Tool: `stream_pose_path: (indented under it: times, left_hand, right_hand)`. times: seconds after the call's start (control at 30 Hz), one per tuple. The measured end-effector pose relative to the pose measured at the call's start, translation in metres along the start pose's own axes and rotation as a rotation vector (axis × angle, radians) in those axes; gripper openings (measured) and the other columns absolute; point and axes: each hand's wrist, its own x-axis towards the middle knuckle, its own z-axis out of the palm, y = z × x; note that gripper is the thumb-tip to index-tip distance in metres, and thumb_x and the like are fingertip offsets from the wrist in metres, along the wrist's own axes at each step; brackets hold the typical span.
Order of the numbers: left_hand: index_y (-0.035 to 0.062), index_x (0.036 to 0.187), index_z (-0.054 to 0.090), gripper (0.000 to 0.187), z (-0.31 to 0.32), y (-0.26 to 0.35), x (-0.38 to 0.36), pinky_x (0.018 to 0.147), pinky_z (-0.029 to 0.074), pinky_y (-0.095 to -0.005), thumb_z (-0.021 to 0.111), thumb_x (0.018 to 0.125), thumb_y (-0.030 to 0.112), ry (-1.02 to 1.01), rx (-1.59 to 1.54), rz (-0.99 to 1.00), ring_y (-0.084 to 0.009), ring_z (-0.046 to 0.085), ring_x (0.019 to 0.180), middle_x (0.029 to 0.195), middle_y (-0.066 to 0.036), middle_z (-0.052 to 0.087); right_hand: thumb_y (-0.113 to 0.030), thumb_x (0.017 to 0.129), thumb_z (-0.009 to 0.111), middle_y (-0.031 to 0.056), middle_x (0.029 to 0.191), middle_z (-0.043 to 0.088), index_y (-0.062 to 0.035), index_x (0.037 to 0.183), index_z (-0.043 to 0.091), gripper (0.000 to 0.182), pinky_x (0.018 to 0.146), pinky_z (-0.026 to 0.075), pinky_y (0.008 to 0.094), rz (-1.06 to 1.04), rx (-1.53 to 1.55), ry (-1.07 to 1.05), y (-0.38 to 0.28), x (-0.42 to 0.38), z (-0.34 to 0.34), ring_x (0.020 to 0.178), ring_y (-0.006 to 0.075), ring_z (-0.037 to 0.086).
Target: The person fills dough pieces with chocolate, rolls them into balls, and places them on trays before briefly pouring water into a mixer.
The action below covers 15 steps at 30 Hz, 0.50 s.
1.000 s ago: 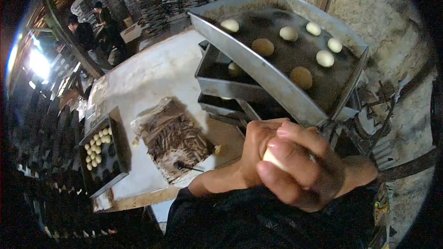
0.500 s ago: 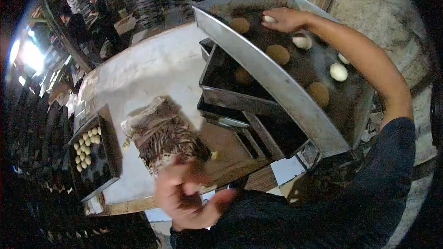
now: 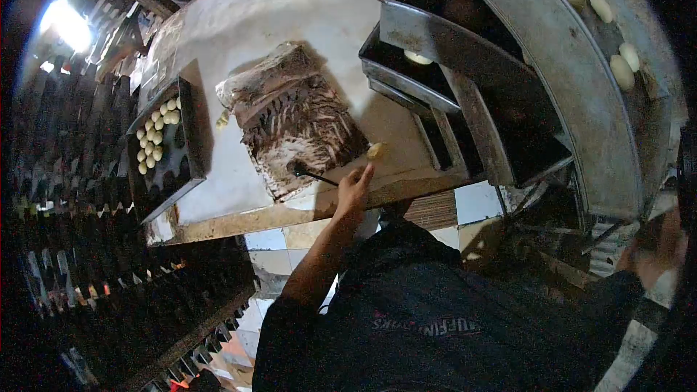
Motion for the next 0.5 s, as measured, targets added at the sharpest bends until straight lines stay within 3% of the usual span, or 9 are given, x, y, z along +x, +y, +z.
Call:
stream_pose_path:
  times: [0.07,0.1,0.2,0.27,0.33,0.37,0.43,0.47,0.5]
  left_hand:
    - [-0.0022,0.113,0.06,0.053,0.019,-0.016,0.056,0.064,0.047,-0.0355,0.064,0.086,0.043,0.002,0.165,0.02,-0.0165,0.059,0.078,0.097,-0.012,0.065]
    - [-0.0021,0.108,0.061,0.05,0.027,-0.014,0.071,0.06,0.046,-0.035,0.064,0.086,0.042,0.002,0.195,0.036,-0.0154,0.058,0.073,0.093,-0.01,0.064]
    - [-0.0008,0.1,0.056,0.041,0.044,0.015,0.037,0.056,0.044,-0.0313,0.064,0.088,0.037,0.018,-0.048,0.177,-0.0137,0.055,0.068,0.085,-0.007,0.06]
    - [0.0006,0.096,0.052,0.035,0.047,0.005,0.024,0.058,0.044,-0.0279,0.063,0.089,0.033,0.063,-0.218,0.386,-0.0135,0.055,0.071,0.083,-0.006,0.057]
    - [0.0009,0.099,0.049,0.027,0.034,0.004,-0.026,0.065,0.045,-0.0285,0.065,0.087,0.02,0.008,-0.461,0.676,-0.0163,0.056,0.079,0.084,-0.007,0.054]
    - [0.0009,0.097,0.05,0.025,0.023,0.009,-0.058,0.067,0.045,-0.0291,0.066,0.085,0.016,0.003,-0.515,0.772,-0.0177,0.057,0.08,0.086,-0.009,0.054]
    - [0.0012,0.094,0.053,0.023,-0.013,0.027,-0.132,0.07,0.046,-0.0306,0.07,0.079,0.007,0.098,-0.219,1.123,-0.0215,0.057,0.081,0.088,-0.012,0.055]
    - [0.0014,0.091,0.054,0.024,-0.038,0.032,-0.161,0.071,0.046,-0.0315,0.072,0.075,0.002,0.194,0.15,1.353,-0.0237,0.058,0.079,0.089,-0.014,0.056]
    - [0.0017,0.087,0.056,0.024,-0.055,0.019,-0.174,0.071,0.047,-0.0312,0.074,0.072,0.003,0.062,0.166,1.351,-0.0271,0.057,0.079,0.091,-0.016,0.057]
  right_hand:
    - [-0.038,0.097,0.037,0.0166,0.1,0.056,0.0019,0.105,0.053,0.044,0.072,0.05,0.041,-0.183,-0.016,0.139,-0.047,-0.014,-0.001,0.082,0.0289,0.056]
    - [-0.039,0.095,0.042,0.0144,0.097,0.055,-0.0016,0.098,0.055,0.04,0.068,0.048,0.0403,-0.119,0.113,0.277,-0.088,-0.028,0.024,0.078,0.0264,0.055]
    - [-0.033,0.087,0.057,0.0118,0.094,0.06,-0.0051,0.099,0.063,0.031,0.069,0.05,0.0327,0.127,0.573,0.256,-0.141,-0.036,0.071,0.079,0.025,0.058]
    - [-0.025,0.084,0.061,0.0104,0.087,0.061,-0.0047,0.098,0.064,0.026,0.067,0.049,0.0313,0.574,0.738,0.102,-0.187,-0.044,0.105,0.075,0.0223,0.059]
    - [-0.021,0.083,0.062,0.0097,0.081,0.061,-0.0024,0.1,0.064,0.026,0.067,0.048,0.0309,0.942,0.933,-0.101,-0.223,-0.038,0.142,0.072,0.0216,0.059]
    - [-0.022,0.083,0.063,0.0104,0.082,0.061,-0.0014,0.102,0.064,0.028,0.068,0.048,0.031,1.09,1.012,-0.092,-0.246,-0.041,0.171,0.072,0.0215,0.06]
    - [-0.025,0.085,0.063,0.0114,0.084,0.063,-0.0001,0.105,0.063,0.032,0.07,0.048,0.0304,1.325,1.279,-0.094,-0.284,-0.033,0.206,0.074,0.0212,0.061]
    - [-0.026,0.085,0.063,0.0119,0.085,0.063,0.0002,0.106,0.063,0.034,0.072,0.048,0.0297,1.405,1.467,-0.107,-0.298,-0.022,0.215,0.077,0.021,0.062]
    - [-0.028,0.086,0.063,0.0123,0.087,0.064,0.0006,0.107,0.063,0.035,0.073,0.049,0.029,1.476,1.659,-0.124,-0.313,-0.009,0.219,0.08,0.0208,0.063]
